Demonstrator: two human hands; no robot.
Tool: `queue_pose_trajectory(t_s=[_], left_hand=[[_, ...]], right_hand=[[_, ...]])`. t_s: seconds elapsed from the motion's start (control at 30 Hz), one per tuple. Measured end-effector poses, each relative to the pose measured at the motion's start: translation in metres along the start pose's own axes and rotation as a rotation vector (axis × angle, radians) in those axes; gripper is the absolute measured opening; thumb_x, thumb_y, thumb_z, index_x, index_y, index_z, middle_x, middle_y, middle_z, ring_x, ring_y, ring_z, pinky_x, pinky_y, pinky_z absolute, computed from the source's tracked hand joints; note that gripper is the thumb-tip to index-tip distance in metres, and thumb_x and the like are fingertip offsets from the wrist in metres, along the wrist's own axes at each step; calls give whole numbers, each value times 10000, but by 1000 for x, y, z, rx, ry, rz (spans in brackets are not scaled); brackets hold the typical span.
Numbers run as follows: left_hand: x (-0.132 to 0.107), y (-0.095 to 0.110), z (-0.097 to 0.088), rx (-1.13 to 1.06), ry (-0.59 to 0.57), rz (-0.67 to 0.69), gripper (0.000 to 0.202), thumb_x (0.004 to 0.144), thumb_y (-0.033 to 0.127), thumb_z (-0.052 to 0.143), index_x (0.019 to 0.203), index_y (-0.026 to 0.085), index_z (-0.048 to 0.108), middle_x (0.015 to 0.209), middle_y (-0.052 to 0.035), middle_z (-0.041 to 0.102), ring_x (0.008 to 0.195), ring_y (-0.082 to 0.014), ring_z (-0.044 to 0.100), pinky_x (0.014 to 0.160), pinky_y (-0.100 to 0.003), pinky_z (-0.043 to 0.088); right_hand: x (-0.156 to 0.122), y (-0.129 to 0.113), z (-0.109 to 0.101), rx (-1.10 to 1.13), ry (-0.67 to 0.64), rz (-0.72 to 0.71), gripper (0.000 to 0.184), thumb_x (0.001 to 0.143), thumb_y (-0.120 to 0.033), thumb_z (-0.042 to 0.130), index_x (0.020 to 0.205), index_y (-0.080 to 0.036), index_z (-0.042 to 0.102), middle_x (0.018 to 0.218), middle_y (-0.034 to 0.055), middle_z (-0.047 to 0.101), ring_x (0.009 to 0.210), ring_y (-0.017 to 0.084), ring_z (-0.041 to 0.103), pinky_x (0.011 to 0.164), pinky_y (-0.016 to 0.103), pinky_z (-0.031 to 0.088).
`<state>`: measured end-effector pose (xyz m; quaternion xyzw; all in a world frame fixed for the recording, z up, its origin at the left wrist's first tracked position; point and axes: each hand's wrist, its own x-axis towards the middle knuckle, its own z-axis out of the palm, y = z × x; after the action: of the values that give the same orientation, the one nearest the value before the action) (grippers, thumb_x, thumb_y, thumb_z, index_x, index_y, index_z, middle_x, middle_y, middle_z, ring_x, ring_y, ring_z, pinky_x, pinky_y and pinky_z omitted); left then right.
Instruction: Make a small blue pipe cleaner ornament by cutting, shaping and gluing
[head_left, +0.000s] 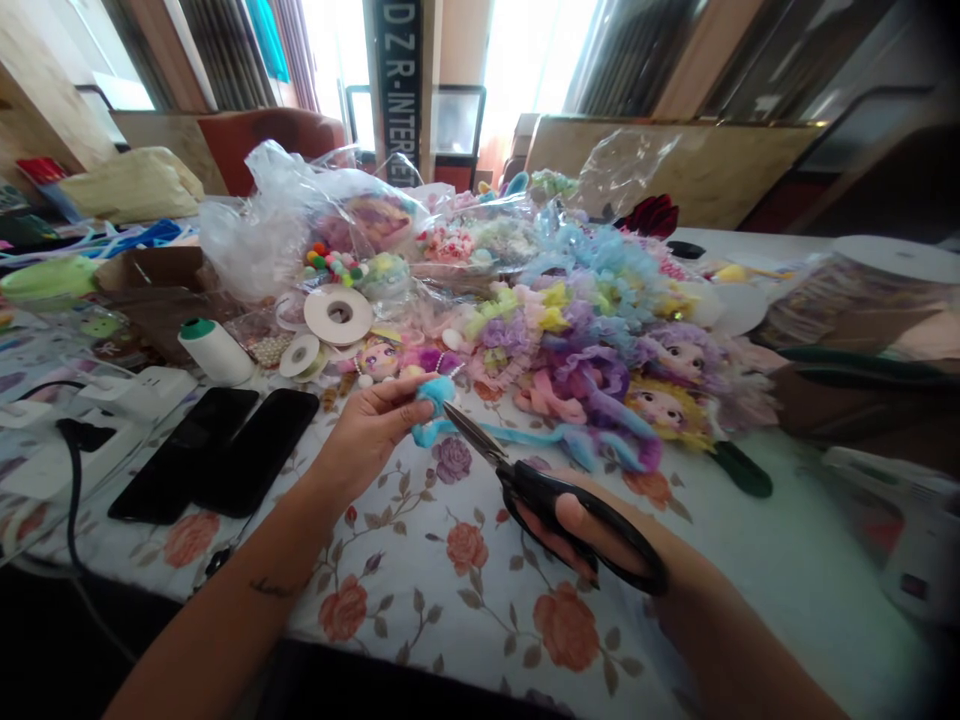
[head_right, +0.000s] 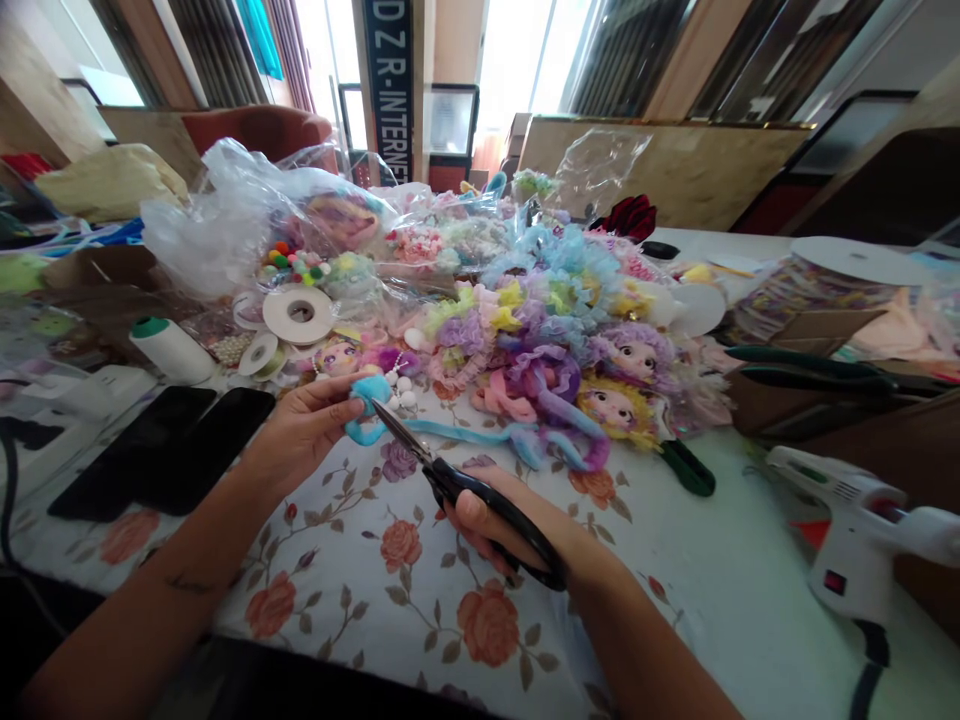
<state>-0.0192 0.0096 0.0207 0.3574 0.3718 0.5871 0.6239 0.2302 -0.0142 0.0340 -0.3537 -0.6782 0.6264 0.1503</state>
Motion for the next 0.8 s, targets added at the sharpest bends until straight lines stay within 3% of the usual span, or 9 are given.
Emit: queue_pose_trajectory(t_s=[0.8], left_hand=[[0, -2, -1, -16, -12, -18, 299, 612, 172, 870, 902, 205, 808, 885, -38, 787, 783, -141, 696, 709, -215, 552]], right_hand=[[0, -1, 1, -23, 23, 63, 685, 705, -870, 469, 781, -189, 480, 545, -64, 431, 392, 63, 380, 379, 201, 318]])
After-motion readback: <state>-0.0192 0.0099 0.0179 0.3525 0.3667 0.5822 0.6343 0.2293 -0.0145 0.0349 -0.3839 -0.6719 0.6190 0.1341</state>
